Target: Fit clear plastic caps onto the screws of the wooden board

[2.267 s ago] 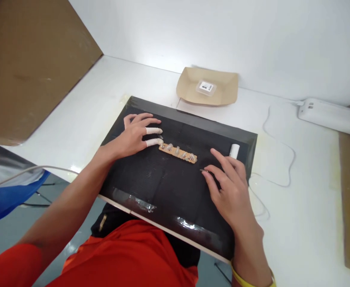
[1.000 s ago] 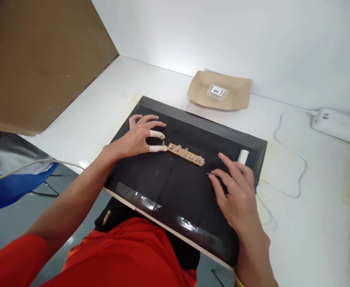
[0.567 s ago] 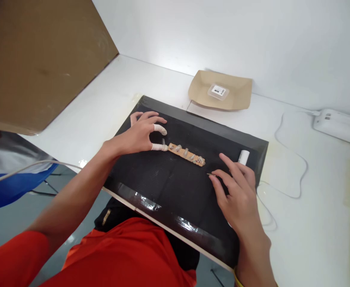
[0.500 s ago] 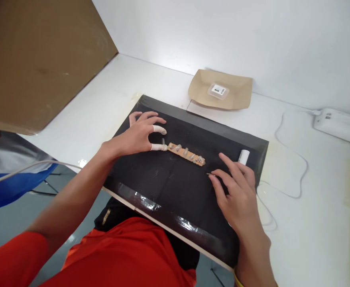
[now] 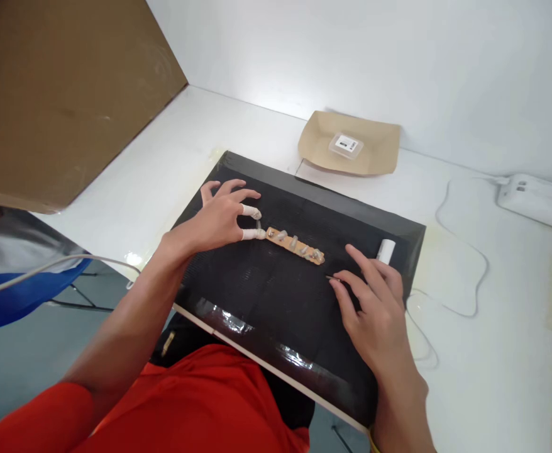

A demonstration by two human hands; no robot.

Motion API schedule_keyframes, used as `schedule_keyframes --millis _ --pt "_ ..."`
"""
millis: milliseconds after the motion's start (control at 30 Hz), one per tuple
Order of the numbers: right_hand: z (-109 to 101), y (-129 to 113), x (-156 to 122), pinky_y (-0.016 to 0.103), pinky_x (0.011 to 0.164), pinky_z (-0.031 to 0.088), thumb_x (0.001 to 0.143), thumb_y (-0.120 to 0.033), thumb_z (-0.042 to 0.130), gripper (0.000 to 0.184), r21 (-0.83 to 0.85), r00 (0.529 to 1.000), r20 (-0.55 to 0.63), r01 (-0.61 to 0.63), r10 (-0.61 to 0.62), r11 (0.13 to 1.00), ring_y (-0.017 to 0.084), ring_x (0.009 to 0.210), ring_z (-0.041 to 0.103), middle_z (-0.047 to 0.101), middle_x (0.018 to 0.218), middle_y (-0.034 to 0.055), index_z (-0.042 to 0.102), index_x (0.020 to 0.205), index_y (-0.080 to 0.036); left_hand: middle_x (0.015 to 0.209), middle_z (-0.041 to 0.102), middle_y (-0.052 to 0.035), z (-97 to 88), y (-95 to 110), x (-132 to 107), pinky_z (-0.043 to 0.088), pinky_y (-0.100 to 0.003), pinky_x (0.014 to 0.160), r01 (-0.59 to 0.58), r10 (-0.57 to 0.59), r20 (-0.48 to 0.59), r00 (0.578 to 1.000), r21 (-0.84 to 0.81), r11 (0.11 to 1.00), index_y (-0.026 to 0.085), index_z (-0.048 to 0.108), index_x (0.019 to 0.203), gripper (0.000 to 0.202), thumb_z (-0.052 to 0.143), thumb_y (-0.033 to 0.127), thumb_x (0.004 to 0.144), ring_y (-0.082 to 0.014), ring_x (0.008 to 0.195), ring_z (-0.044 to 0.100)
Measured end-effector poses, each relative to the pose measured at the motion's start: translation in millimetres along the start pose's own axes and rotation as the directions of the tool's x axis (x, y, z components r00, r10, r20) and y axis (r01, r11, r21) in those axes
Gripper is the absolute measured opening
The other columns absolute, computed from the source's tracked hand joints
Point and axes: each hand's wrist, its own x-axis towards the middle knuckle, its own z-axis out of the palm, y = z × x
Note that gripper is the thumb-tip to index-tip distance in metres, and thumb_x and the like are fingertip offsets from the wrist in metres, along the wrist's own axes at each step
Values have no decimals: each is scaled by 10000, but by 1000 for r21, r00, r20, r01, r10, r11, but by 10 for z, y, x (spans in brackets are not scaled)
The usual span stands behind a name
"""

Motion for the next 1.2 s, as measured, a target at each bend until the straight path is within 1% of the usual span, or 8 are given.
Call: schedule_keyframes --millis 200,367,500,600,767,933,1067,1200 --pt "-6 0 -8 494 1012 528 903 -150 742 138 0 1000 9 -15 15 1000 285 1120 621 664 1412 128 705 1029 -192 1451 621 -92 -34 18 47 127 -666 1195 81 -77 45 996 -103 991 198 778 858 261 863 439 802 -392 1499 358" --pt "-30 -11 -15 500 1014 520 916 -155 729 129 -8 999 37 -25 25 1000 291 1135 622 655 1424 120 697 1034 -197 1410 606 -89 -61 8 101 154 -624 1190 120 -106 91 990 -162 979 196 753 807 281 901 429 753 -342 1458 395" --pt "-43 -22 -6 501 1000 522 921 -160 727 124 -10 998 51 -31 31 999 291 1126 621 651 1429 121 696 1037 -193 1398 612 -87 -67 15 70 90 -649 1211 80 -71 68 995 -131 988 194 721 815 282 881 424 785 -350 1481 367" --pt "-48 -31 2 496 993 525 915 -153 735 138 -8 998 51 -28 28 1000 289 1120 624 654 1425 123 696 1042 -192 1376 614 -113 -56 27 3 115 -650 1214 59 -58 12 998 -99 993 181 673 859 310 854 431 823 -329 1431 436" --pt "-45 -46 10 497 994 525 906 -141 741 148 -10 998 53 -31 32 999 285 1102 632 660 1415 128 698 1038 -193 1438 589 -132 -29 16 -93 146 -658 1212 21 -23 -52 998 -42 999 196 679 1050 325 821 423 865 -349 1460 414" --pt "-48 -50 13 497 992 525 896 -131 748 150 -9 998 57 -21 22 1000 283 1088 631 663 1406 147 697 1029 -179 1462 601 -134 -45 -26 -138 137 -700 1206 0 -1 -18 1000 -21 1000 220 705 1170 409 810 472 866 -392 1489 393" --pt "-42 -55 18 500 990 522 895 -128 747 151 -4 998 64 -29 29 1000 285 1092 626 667 1397 154 698 1030 -175 1464 608 -141 -20 -56 -139 141 -727 1200 -35 35 -18 999 -14 999 211 735 1169 461 802 533 846 -410 1492 392" --pt "-39 -59 25 503 983 520 895 -129 746 157 1 998 64 -21 21 1000 291 1096 623 667 1394 160 695 1037 -174 1416 645 -126 57 -71 -119 163 -723 1193 -51 54 -78 996 37 998 223 765 1103 388 778 531 867 -396 1474 423"
